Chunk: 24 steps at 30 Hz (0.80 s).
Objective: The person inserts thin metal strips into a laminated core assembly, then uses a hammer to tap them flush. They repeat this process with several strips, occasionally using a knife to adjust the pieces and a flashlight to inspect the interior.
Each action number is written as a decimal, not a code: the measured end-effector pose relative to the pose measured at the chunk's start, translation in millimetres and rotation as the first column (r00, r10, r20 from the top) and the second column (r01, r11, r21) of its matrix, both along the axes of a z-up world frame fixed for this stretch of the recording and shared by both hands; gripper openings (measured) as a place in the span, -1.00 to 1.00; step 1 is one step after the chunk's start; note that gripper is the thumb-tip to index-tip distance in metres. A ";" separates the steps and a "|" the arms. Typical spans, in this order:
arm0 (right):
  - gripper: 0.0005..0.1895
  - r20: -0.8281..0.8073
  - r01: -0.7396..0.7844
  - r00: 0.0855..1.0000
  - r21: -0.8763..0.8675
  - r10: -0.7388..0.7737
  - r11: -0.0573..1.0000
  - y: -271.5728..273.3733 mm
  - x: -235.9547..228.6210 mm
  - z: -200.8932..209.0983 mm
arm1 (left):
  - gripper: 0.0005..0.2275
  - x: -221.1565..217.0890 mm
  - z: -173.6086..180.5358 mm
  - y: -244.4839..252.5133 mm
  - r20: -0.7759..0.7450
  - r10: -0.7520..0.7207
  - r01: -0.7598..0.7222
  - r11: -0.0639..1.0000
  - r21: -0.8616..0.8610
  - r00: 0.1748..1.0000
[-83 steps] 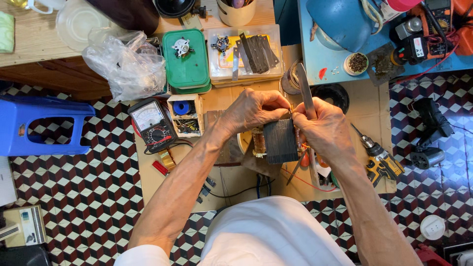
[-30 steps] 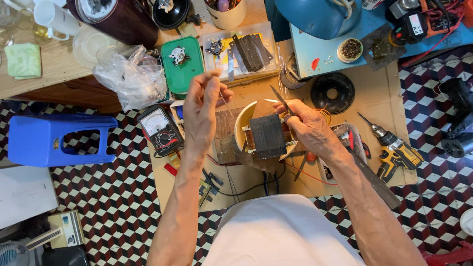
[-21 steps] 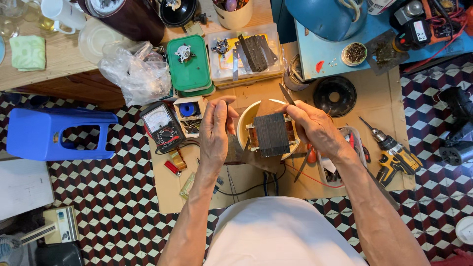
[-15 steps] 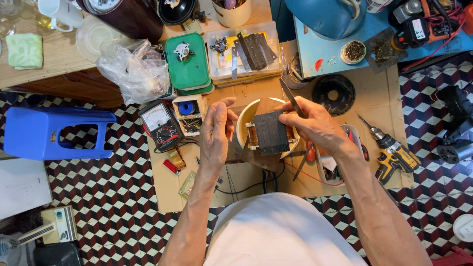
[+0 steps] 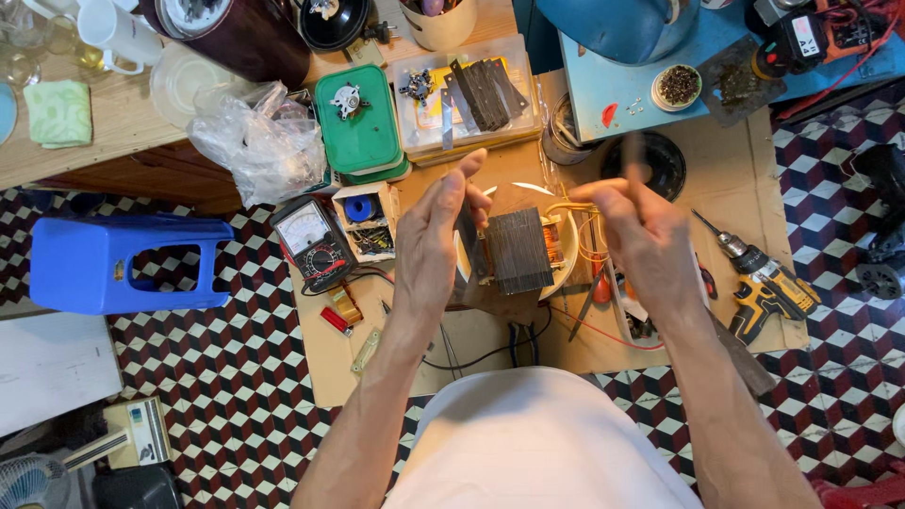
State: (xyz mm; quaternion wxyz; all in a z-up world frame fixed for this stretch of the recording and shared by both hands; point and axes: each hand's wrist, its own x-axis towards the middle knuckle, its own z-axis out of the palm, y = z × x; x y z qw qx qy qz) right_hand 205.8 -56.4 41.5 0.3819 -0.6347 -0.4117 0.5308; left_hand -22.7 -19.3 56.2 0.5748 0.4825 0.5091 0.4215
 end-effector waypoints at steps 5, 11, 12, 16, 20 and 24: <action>-0.64 -0.146 0.011 0.989 -0.106 -0.027 0.994 -63.1 -25.1 4.5 | -0.52 29.0 6.2 -49.8 0.096 0.174 -0.153 0.969 -0.196 0.980; -0.80 -0.363 0.049 0.927 -0.122 -0.091 0.991 -94.3 -37.1 -13.6 | -0.62 28.1 -1.9 -62.0 -0.168 -0.004 0.034 0.984 0.175 0.986; -0.81 -0.342 0.105 0.928 -0.137 -0.146 0.985 -96.3 -33.5 -14.7 | -0.65 20.5 -5.8 -52.0 -0.274 -0.017 0.090 0.963 0.255 0.962; -0.83 -0.309 0.299 0.895 -0.123 -0.323 0.946 -92.1 -17.6 -24.2 | -0.61 -2.0 -24.1 2.7 -0.525 -0.177 0.403 0.844 0.354 0.832; -0.83 -0.332 0.339 0.868 -0.151 -0.370 0.929 -86.8 -7.6 -32.8 | -0.54 -0.4 -36.3 32.0 -0.403 -0.575 0.631 0.776 0.007 0.712; -0.82 -0.318 0.328 0.878 -0.142 -0.357 0.934 -82.8 -7.9 -33.2 | -0.58 1.4 -38.5 33.7 -0.318 -0.601 0.607 0.790 -0.093 0.733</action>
